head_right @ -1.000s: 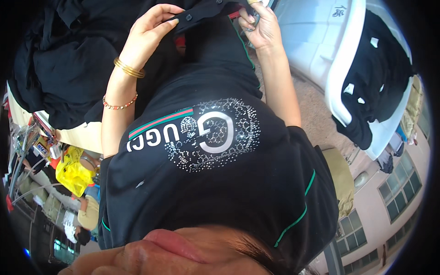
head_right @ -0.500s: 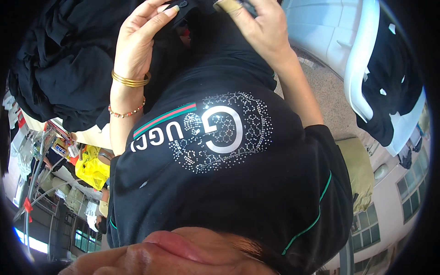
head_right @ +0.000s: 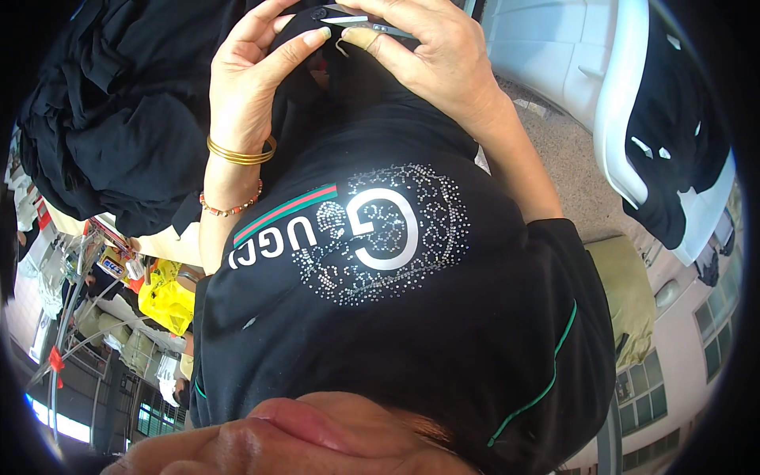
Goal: Trimming loose threads from black shirts using small scissors.
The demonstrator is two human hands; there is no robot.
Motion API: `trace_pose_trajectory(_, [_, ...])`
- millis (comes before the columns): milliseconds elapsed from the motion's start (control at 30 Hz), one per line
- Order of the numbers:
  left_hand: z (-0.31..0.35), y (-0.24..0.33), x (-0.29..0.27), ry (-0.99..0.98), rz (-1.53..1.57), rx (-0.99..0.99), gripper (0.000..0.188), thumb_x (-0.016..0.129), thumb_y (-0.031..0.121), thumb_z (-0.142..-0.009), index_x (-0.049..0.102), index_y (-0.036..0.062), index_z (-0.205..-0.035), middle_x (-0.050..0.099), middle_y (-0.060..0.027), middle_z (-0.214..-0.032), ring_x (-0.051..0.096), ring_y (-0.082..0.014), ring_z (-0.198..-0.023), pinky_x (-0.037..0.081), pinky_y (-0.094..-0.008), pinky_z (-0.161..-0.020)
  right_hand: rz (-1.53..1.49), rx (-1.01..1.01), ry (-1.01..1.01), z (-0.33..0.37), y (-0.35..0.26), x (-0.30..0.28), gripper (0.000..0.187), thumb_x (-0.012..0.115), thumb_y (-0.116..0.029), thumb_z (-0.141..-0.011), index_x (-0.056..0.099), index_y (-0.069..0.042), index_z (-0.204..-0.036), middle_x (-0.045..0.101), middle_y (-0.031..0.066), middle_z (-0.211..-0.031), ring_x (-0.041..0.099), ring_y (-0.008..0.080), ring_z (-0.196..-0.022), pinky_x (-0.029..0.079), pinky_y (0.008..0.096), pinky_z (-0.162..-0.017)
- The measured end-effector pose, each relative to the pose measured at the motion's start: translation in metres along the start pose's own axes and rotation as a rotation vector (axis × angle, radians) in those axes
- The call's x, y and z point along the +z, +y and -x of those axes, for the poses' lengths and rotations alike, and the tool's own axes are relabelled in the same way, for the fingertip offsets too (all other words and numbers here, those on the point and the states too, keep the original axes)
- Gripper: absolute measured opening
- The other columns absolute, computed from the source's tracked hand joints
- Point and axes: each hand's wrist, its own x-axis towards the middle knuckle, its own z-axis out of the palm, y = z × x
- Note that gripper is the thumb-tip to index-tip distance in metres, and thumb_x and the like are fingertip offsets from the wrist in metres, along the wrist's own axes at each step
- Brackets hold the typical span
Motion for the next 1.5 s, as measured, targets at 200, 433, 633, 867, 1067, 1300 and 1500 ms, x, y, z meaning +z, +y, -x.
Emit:
trace_pose_trajectory(200, [0.001,-0.001,0.002,0.015,-0.078,0.037,0.049,0.073,-0.007,-0.09,0.06,-0.0005,-0.137,0.071,-0.0028,-0.106,0.065,-0.0085,-0.096,0.052,-0.0202,-0.088,0.011,0.0,-0.016,-0.001,-0.001,0.0,0.033,0.076,-0.001,-0.088,0.071,0.002,-0.12,0.065,0.0109,-0.093,0.063,0.021,-0.082,0.05,0.0294,-0.073])
trace_pose_trajectory(433, [0.001,-0.004,0.004,0.028,-0.136,0.074,0.047,0.074,-0.007,-0.09,0.062,-0.0001,-0.135,0.07,-0.0019,-0.104,0.065,-0.0077,-0.094,0.051,-0.0198,-0.087,0.039,0.004,-0.037,0.0,0.0,0.0,0.033,0.076,-0.002,-0.088,0.071,0.002,-0.12,0.065,0.0111,-0.093,0.063,0.0213,-0.082,0.05,0.0296,-0.073])
trace_pose_trajectory(633, [0.002,-0.006,0.005,0.036,-0.198,0.116,0.047,0.074,-0.007,-0.089,0.062,-0.0003,-0.135,0.07,-0.002,-0.103,0.064,-0.0077,-0.094,0.051,-0.0199,-0.087,0.031,-0.025,-0.014,0.001,0.002,0.004,0.033,0.077,-0.001,-0.087,0.072,0.002,-0.12,0.066,0.0116,-0.094,0.064,0.0218,-0.082,0.051,0.0299,-0.072])
trace_pose_trajectory(867, [0.002,-0.007,0.005,0.035,-0.195,0.146,0.045,0.073,-0.007,-0.09,0.062,-0.0011,-0.133,0.07,-0.0026,-0.105,0.065,-0.008,-0.096,0.052,-0.0206,-0.088,0.067,-0.062,0.022,0.001,0.005,0.008,0.028,0.077,0.0,-0.086,0.074,0.001,-0.114,0.066,0.0113,-0.09,0.064,0.0211,-0.078,0.051,0.0298,-0.07])
trace_pose_trajectory(1067, [0.003,0.007,0.0,0.007,-0.309,0.119,0.041,0.077,-0.004,-0.085,0.068,0.0007,-0.125,0.069,-0.0047,-0.109,0.064,-0.0127,-0.1,0.051,-0.0256,-0.091,-0.104,0.034,0.074,0.0,0.017,0.005,0.024,0.072,0.005,-0.09,0.074,0.002,-0.114,0.067,0.0078,-0.092,0.065,0.0155,-0.082,0.05,0.0257,-0.072])
trace_pose_trajectory(1300, [-0.006,0.007,-0.012,-0.006,-0.964,0.399,0.037,0.08,-0.002,-0.079,0.071,0.0026,-0.114,0.061,-0.0114,-0.091,0.062,-0.0264,-0.087,0.052,-0.0315,-0.081,-0.317,0.184,0.196,0.005,0.052,0.01,0.031,0.072,0.005,-0.092,0.069,0.004,-0.123,0.064,0.0056,-0.107,0.064,0.011,-0.093,0.05,0.0226,-0.083])
trace_pose_trajectory(1500, [-0.01,0.026,0.003,0.028,-0.809,0.018,0.018,0.078,0.004,-0.087,0.073,0.0006,-0.104,0.061,-0.0045,-0.086,0.062,-0.0149,-0.088,0.049,-0.0258,-0.073,-0.272,0.179,0.17,0.012,0.038,-0.002,0.033,0.073,0.004,-0.09,0.07,0.004,-0.123,0.063,0.0038,-0.103,0.061,0.0086,-0.088,0.048,0.0211,-0.079])
